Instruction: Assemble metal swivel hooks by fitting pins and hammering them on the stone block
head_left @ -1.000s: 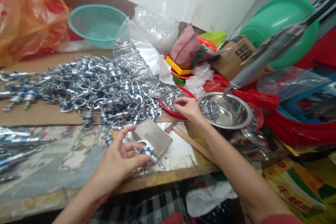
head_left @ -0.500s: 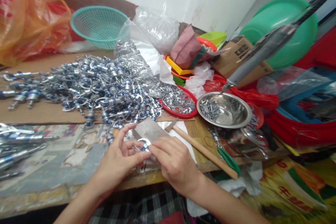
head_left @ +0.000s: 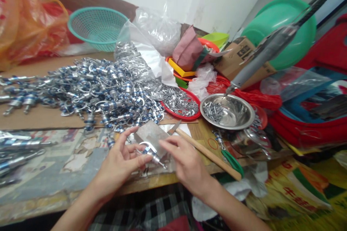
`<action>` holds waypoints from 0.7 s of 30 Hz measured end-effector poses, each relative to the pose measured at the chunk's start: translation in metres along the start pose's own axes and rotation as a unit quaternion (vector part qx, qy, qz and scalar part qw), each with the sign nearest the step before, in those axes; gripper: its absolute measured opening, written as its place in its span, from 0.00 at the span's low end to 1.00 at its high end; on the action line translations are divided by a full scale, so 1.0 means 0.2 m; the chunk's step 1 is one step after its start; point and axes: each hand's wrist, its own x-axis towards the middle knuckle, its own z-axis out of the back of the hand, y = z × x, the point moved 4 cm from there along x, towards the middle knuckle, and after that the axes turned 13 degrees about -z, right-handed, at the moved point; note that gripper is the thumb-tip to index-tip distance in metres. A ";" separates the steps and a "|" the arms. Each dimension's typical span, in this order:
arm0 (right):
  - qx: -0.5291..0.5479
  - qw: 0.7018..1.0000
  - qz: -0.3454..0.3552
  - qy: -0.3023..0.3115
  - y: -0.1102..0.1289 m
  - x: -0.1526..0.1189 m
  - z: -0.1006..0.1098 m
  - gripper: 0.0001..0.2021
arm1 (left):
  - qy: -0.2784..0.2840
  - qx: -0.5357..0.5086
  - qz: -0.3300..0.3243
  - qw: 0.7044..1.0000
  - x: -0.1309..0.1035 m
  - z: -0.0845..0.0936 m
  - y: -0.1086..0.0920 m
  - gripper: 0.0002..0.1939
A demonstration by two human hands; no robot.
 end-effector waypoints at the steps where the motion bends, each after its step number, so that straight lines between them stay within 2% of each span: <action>1: -0.008 0.999 -0.039 -0.026 -0.08 -0.01 0.02 0.17 | -0.002 0.000 -0.001 1.000 0.00 0.00 0.00 0.42; 3: -0.087 0.986 -0.138 -0.044 -0.27 -0.02 0.06 0.16 | -0.004 0.000 -0.002 1.000 0.00 0.00 0.01 0.43; 6: -0.182 0.955 -0.225 0.059 -0.48 -0.06 0.04 0.16 | -0.005 -0.005 0.001 1.000 0.00 0.01 0.01 0.45; 8: -0.169 0.950 -0.242 0.099 -0.51 -0.08 0.04 0.12 | -0.005 -0.007 0.002 1.000 0.00 0.01 0.01 0.45; 10: -0.123 0.960 -0.242 0.073 -0.46 -0.08 0.07 0.09 | -0.004 -0.009 0.001 1.000 0.00 0.00 0.01 0.44; 12: -0.058 0.976 -0.208 0.026 -0.35 -0.08 0.13 0.08 | -0.005 -0.011 0.000 1.000 0.00 0.00 0.01 0.44; 16: 0.030 0.997 -0.063 -0.021 -0.09 -0.10 0.23 0.19 | -0.011 -0.013 0.002 1.000 0.00 0.00 0.01 0.44; 18: 0.027 0.999 -0.021 -0.017 -0.03 -0.11 0.25 0.24 | -0.014 -0.015 0.004 1.000 -0.01 0.00 0.01 0.43; 21: -0.039 0.998 -0.021 0.053 -0.01 -0.13 0.21 0.25 | -0.011 -0.021 0.002 1.000 -0.01 -0.01 0.01 0.43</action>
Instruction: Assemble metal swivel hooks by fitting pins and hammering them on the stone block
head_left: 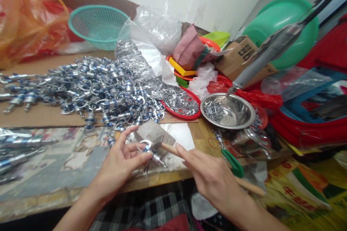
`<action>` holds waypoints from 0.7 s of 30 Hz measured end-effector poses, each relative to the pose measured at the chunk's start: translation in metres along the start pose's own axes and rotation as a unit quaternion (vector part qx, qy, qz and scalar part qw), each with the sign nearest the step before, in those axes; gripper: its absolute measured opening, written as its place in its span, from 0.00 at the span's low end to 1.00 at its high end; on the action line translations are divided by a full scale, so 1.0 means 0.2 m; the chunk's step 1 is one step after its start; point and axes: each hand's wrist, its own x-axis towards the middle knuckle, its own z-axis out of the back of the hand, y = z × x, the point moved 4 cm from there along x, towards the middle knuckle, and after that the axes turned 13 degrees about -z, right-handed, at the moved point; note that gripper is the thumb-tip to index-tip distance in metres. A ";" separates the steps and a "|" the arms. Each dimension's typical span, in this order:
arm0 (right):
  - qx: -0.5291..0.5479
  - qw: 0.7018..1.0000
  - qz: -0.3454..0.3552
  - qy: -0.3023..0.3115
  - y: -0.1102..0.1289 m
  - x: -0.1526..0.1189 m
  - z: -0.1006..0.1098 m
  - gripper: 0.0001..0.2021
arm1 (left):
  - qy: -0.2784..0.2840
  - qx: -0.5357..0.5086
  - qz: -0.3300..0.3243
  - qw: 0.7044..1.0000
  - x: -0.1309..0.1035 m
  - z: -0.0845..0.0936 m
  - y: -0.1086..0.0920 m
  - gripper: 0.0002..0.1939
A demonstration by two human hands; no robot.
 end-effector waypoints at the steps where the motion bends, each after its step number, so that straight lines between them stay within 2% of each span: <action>1: -0.022 1.000 -0.003 0.020 0.00 0.00 -0.01 0.25 | 0.001 0.000 -0.001 1.000 0.00 0.00 0.00 0.43; 5: -0.025 1.000 0.008 -0.006 0.02 0.01 -0.01 0.25 | -0.002 0.002 0.000 1.000 0.00 0.00 0.00 0.43; 7: -0.016 1.000 -0.004 0.018 0.01 0.02 -0.03 0.25 | -0.002 0.002 0.002 1.000 0.00 0.00 0.00 0.44; 9: 0.017 0.998 -0.047 0.043 -0.05 0.05 -0.06 0.23 | -0.005 0.000 0.004 1.000 0.00 0.00 -0.01 0.45; 11: 0.075 0.991 -0.111 0.021 -0.15 0.09 -0.11 0.21 | -0.007 0.001 0.003 1.000 0.00 0.00 -0.01 0.44; 13: 0.108 0.979 -0.171 0.009 -0.28 0.13 -0.16 0.20 | 0.002 0.027 0.005 1.000 -0.01 0.00 -0.01 0.35; 16: 0.070 0.976 -0.196 0.070 -0.40 0.20 -0.24 0.17 | 0.020 0.092 0.006 0.996 -0.01 0.00 -0.01 0.17; 18: 0.004 0.979 -0.189 0.082 -0.44 0.27 -0.24 0.15 | 0.024 0.116 -0.008 0.993 -0.01 0.00 -0.01 0.13; 21: -0.072 0.975 -0.211 0.023 -0.49 0.43 -0.19 0.16 | 0.022 0.140 -0.045 0.989 0.00 0.00 -0.02 0.12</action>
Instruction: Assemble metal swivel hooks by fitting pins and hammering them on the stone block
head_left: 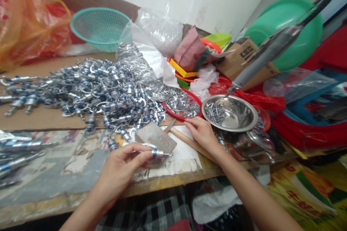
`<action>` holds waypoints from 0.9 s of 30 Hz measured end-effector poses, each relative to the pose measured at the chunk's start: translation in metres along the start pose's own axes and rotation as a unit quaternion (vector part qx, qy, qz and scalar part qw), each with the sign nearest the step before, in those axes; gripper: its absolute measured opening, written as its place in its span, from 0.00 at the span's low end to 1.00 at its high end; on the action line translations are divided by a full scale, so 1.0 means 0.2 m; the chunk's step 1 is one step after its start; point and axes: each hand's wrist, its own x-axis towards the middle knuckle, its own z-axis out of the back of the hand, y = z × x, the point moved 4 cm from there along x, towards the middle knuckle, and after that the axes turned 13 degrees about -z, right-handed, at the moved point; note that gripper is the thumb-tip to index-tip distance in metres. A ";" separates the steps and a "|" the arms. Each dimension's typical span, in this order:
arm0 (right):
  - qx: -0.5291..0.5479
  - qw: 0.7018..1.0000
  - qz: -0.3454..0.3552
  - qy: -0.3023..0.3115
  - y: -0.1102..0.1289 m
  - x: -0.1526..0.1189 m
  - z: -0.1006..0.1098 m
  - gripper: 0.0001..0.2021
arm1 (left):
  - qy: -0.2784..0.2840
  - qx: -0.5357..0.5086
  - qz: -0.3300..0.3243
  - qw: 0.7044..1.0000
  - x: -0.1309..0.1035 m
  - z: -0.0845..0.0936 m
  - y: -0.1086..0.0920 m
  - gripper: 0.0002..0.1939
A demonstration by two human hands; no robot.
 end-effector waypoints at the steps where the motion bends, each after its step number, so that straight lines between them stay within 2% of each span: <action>1: -0.010 1.000 -0.016 -0.016 0.01 0.07 0.02 0.16 | -0.002 0.013 -0.012 1.000 0.00 0.00 0.00 0.11; 5: -0.068 0.996 -0.060 -0.002 0.06 0.34 0.00 0.10 | -0.024 0.081 -0.074 0.994 0.01 0.01 -0.03 0.09; 9: -0.090 0.994 -0.054 0.016 0.12 0.45 -0.06 0.11 | -0.046 0.120 -0.123 0.984 0.02 0.02 -0.04 0.09; 11: -0.081 0.996 -0.040 0.011 0.12 0.45 -0.07 0.13 | -0.058 0.120 -0.120 0.984 0.02 0.03 -0.03 0.08; 14: -0.044 0.999 -0.021 -0.007 0.07 0.44 -0.06 0.12 | -0.064 0.121 -0.077 0.988 0.02 0.03 -0.02 0.09; 17: 0.007 0.999 -0.014 -0.052 -0.01 0.41 -0.02 0.09 | -0.063 0.121 -0.055 0.989 0.01 0.03 -0.02 0.11; 22: 0.096 0.984 -0.012 -0.150 -0.04 0.33 0.03 0.14 | -0.092 0.116 -0.086 0.985 -0.02 0.03 -0.03 0.14; 27: 0.180 0.971 -0.015 -0.154 0.00 0.28 0.01 0.13 | -0.080 0.148 -0.147 0.975 -0.05 0.01 -0.05 0.16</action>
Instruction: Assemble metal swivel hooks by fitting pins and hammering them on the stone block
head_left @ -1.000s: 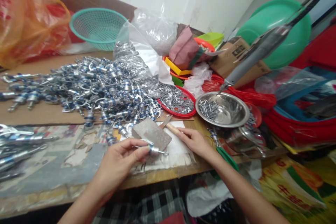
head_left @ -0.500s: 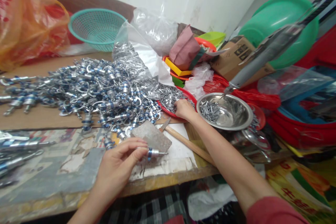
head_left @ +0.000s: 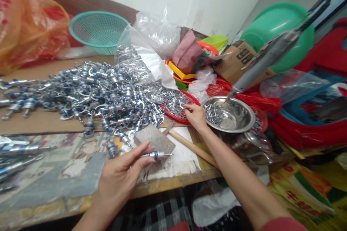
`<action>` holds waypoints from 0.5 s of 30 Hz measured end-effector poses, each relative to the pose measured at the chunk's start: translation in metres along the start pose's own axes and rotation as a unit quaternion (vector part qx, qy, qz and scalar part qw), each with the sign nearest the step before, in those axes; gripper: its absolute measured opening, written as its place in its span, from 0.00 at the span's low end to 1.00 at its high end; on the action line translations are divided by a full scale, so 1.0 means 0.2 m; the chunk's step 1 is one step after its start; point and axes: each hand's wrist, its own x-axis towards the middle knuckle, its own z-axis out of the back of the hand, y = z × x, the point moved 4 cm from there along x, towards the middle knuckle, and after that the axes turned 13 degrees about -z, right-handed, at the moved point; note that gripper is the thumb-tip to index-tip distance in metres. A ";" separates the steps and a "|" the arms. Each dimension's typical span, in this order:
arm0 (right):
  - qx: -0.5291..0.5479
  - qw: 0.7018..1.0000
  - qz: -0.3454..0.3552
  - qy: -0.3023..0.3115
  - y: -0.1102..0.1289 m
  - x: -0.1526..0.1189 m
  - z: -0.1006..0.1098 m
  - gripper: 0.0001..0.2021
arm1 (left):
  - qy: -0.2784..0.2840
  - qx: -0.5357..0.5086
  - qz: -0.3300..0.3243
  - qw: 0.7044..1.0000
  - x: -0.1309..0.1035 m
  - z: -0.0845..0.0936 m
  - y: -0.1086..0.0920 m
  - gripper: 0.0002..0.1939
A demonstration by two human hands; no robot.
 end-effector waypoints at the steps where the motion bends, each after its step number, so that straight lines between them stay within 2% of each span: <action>1: 0.023 1.000 -0.008 -0.001 0.00 -0.01 0.00 0.14 | 0.002 0.005 -0.010 1.000 0.00 0.00 0.00 0.16; 10: 0.189 0.980 -0.057 0.022 0.06 -0.07 -0.03 0.15 | 0.009 0.018 -0.024 1.000 -0.02 0.00 -0.01 0.20; 13: 0.243 0.967 -0.055 0.055 0.18 -0.20 0.01 0.16 | 0.008 0.017 -0.018 1.000 -0.02 0.00 -0.01 0.20; 14: 0.262 0.961 -0.043 0.077 0.24 -0.27 0.03 0.16 | 0.007 0.015 -0.019 1.000 -0.02 0.01 0.00 0.21; 15: 0.311 0.942 -0.019 0.128 0.30 -0.35 0.04 0.16 | 0.005 0.016 -0.021 1.000 -0.02 0.01 0.00 0.21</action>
